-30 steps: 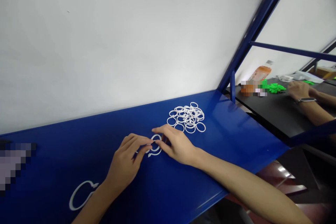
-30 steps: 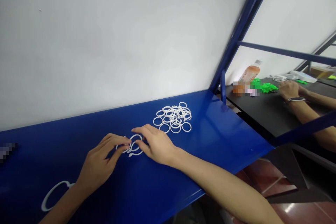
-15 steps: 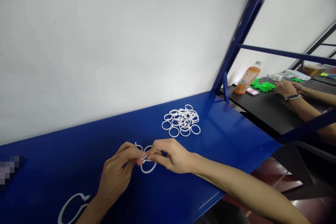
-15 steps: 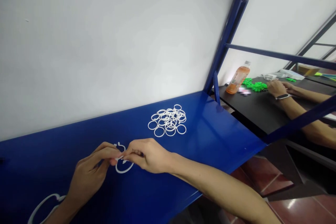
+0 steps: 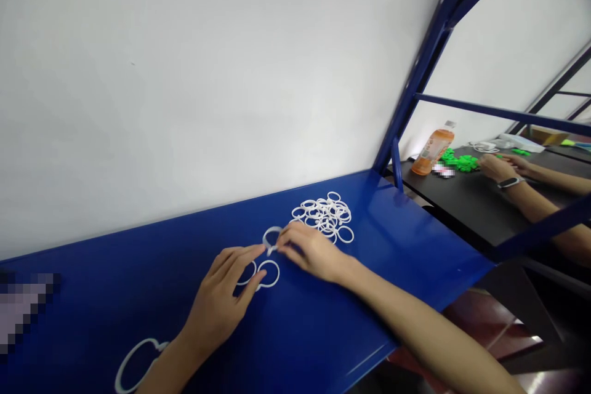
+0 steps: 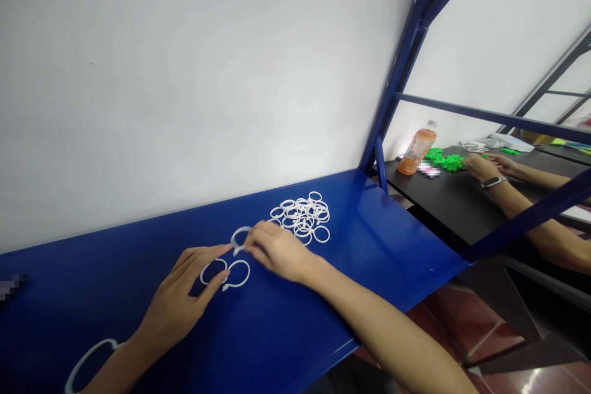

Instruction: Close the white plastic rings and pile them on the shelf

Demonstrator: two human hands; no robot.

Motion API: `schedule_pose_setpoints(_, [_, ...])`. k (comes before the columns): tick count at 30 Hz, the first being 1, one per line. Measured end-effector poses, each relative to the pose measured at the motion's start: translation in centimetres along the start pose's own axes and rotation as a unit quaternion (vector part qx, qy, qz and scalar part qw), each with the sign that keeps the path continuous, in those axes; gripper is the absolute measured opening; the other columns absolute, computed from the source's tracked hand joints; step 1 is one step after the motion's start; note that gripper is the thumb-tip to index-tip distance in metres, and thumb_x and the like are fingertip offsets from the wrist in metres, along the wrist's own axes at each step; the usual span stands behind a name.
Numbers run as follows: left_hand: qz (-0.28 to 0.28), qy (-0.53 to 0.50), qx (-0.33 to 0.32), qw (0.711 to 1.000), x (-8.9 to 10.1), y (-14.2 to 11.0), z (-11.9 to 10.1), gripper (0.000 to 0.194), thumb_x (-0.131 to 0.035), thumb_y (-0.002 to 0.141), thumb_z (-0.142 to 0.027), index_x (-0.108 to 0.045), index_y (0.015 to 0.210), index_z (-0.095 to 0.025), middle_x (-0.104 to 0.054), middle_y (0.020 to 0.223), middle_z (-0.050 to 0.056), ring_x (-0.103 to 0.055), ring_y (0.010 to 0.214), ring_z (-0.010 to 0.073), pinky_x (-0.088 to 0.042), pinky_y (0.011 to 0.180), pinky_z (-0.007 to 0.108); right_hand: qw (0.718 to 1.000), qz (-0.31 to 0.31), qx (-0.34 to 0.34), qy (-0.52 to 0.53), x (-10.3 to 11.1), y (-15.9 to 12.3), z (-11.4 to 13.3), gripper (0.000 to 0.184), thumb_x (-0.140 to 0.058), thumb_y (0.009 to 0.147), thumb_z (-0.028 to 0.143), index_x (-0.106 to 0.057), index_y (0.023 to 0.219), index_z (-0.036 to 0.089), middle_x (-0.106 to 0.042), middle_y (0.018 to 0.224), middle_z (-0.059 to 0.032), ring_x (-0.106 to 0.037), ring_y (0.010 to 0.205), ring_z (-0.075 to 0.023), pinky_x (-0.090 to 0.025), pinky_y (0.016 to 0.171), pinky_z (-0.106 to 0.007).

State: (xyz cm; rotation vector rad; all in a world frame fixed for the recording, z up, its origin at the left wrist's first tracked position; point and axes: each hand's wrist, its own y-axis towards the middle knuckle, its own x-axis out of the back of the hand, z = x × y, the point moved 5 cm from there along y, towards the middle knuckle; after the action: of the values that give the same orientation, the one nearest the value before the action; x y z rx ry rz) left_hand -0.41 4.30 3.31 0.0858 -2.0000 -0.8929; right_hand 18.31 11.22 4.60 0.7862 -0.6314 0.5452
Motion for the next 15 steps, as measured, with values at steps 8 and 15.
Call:
schedule_pose_setpoints(8, [0.146, 0.085, 0.037, 0.985, -1.3, -0.9, 2.4, 0.027, -0.054, 0.094, -0.036, -0.068, 0.115, -0.029, -0.07, 0.118, 0.004, -0.062, 0.112, 0.0249, -0.05, 0.094, 0.043, 0.932, -0.174, -0.237, -0.211, 9.1, -2.0, -11.1, 0.008, -0.06, 0.09, 0.009, -0.065, 0.088, 0.015, -0.061, 0.096, -0.0077, -0.062, 0.083, -0.0177, -0.051, 0.082, -0.032])
schedule_pose_setpoints(15, [0.154, 0.1, 0.014, 0.983, -0.9, -1.3, 3.3, 0.045, -0.052, 0.082, -0.013, -0.067, 0.121, -0.03, -0.068, 0.124, 0.003, -0.059, 0.117, 0.0253, -0.048, 0.098, 0.044, 0.945, -0.133, -0.217, -0.206, 8.1, -1.9, -11.8, 0.015, -0.057, 0.088, 0.005, -0.068, 0.089, 0.015, -0.065, 0.089, -0.0036, -0.061, 0.079, -0.0138, -0.049, 0.078, -0.026])
